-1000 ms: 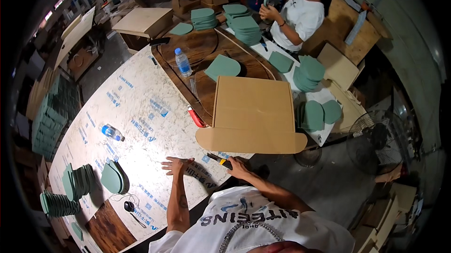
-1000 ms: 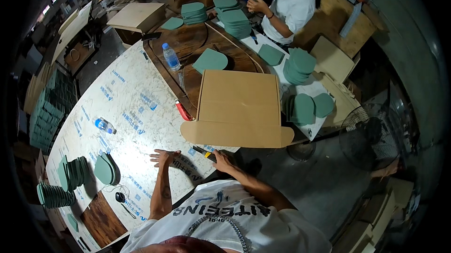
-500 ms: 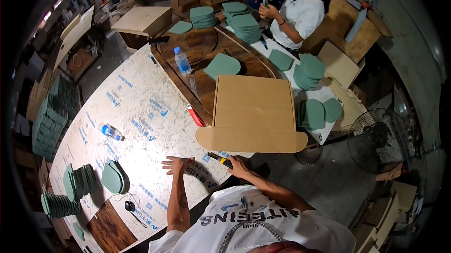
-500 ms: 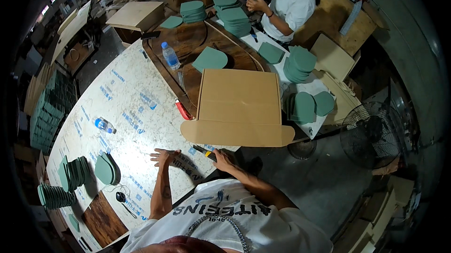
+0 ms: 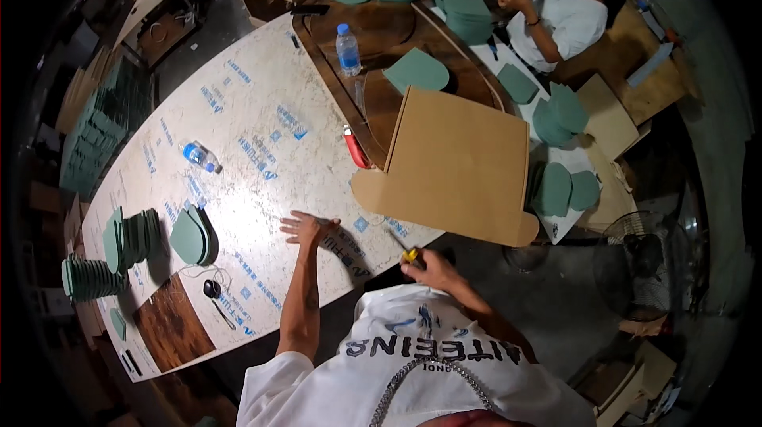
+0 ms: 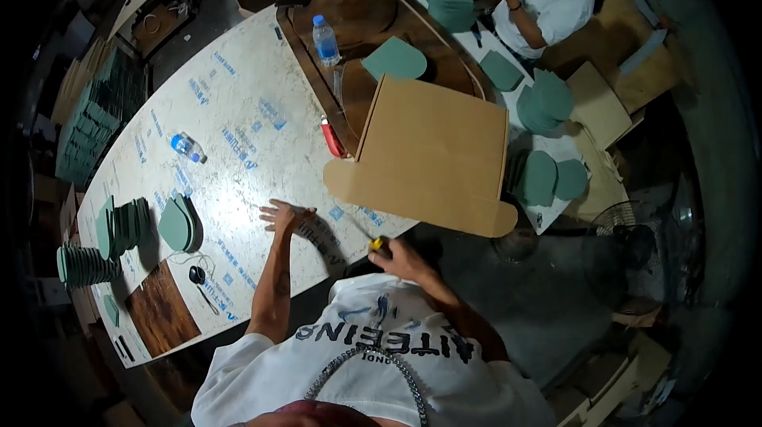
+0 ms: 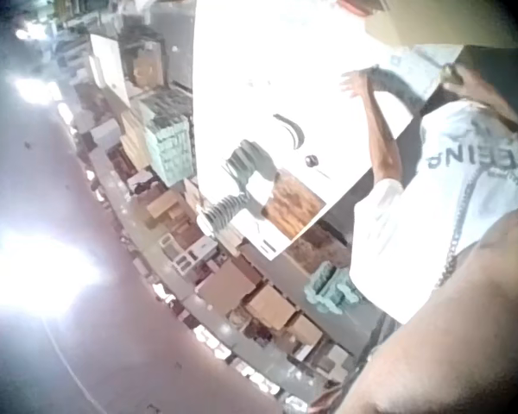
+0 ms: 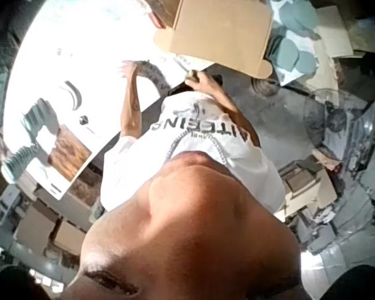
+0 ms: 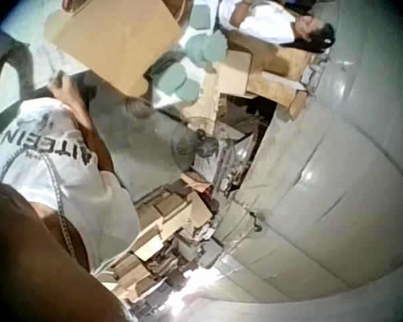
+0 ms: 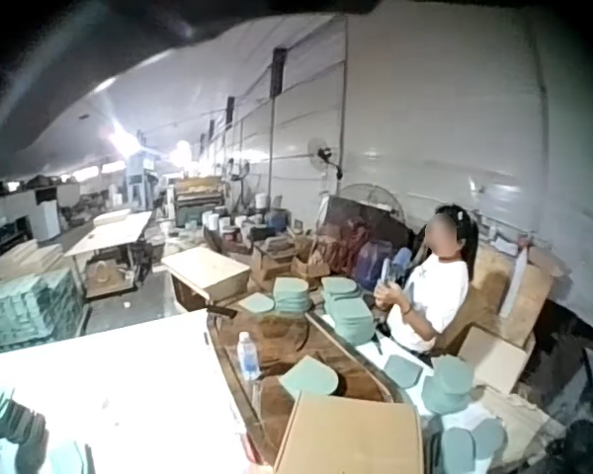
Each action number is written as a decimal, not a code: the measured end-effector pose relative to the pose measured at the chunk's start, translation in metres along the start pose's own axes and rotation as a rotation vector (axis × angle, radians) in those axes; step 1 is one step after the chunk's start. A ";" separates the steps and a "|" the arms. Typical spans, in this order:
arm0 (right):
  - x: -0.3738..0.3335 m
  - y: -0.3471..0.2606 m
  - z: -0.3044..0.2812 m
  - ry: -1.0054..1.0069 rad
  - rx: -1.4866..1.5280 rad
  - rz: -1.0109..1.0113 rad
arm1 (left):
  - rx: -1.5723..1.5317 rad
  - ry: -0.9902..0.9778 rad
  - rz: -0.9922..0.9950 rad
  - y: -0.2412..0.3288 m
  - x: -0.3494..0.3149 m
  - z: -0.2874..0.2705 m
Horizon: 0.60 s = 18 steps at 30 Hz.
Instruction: Trimming excess material from the edges of curved green foam pieces using a utility knife.
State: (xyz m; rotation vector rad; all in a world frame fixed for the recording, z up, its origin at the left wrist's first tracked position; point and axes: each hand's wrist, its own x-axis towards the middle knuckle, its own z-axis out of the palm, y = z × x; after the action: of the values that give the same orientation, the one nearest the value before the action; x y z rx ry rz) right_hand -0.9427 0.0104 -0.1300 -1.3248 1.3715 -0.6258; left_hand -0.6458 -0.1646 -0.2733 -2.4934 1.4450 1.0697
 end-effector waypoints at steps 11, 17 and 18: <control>0.004 0.017 -0.048 0.001 0.329 0.132 | -0.176 0.339 0.095 -0.036 -0.084 0.030; -0.002 0.010 -0.092 -0.430 0.080 0.017 | -0.439 0.578 -0.564 -0.270 -0.120 -0.047; -0.006 0.020 -0.106 -0.342 0.072 0.058 | -0.597 0.214 -0.507 -0.221 -0.123 -0.081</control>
State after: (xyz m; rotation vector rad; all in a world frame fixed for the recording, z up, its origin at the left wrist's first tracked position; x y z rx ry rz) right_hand -1.0473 -0.0107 -0.1158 -1.2630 1.0939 -0.3834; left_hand -0.4681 0.0175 -0.1987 -3.1991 0.4732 1.2810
